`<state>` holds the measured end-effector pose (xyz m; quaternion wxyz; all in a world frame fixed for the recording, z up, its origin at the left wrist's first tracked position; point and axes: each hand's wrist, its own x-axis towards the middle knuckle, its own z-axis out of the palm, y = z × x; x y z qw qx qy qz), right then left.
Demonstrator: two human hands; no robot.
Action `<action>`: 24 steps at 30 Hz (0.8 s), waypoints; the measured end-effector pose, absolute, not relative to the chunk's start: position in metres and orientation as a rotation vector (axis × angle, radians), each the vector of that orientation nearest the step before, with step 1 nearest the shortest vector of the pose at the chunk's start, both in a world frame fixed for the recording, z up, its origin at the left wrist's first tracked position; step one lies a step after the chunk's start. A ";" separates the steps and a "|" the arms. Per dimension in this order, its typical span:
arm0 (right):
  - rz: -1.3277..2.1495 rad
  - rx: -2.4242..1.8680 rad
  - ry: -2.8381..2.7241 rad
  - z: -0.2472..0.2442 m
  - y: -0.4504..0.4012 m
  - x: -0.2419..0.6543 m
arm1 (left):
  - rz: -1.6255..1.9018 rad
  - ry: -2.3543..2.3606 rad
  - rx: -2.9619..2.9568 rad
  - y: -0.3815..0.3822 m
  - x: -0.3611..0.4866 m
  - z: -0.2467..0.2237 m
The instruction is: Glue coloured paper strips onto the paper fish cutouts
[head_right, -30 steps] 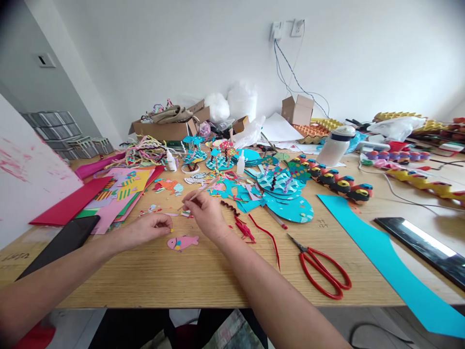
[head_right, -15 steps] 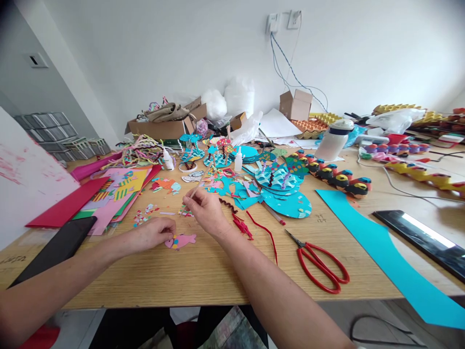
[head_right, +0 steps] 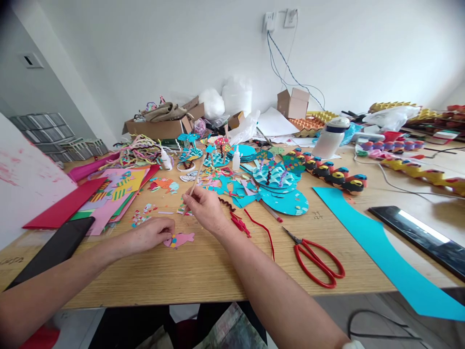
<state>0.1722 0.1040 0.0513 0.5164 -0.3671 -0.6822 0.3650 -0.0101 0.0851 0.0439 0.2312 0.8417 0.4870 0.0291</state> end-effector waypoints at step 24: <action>0.819 -0.887 -1.699 0.051 0.103 0.174 | 0.108 1.276 2.439 0.082 -0.007 0.050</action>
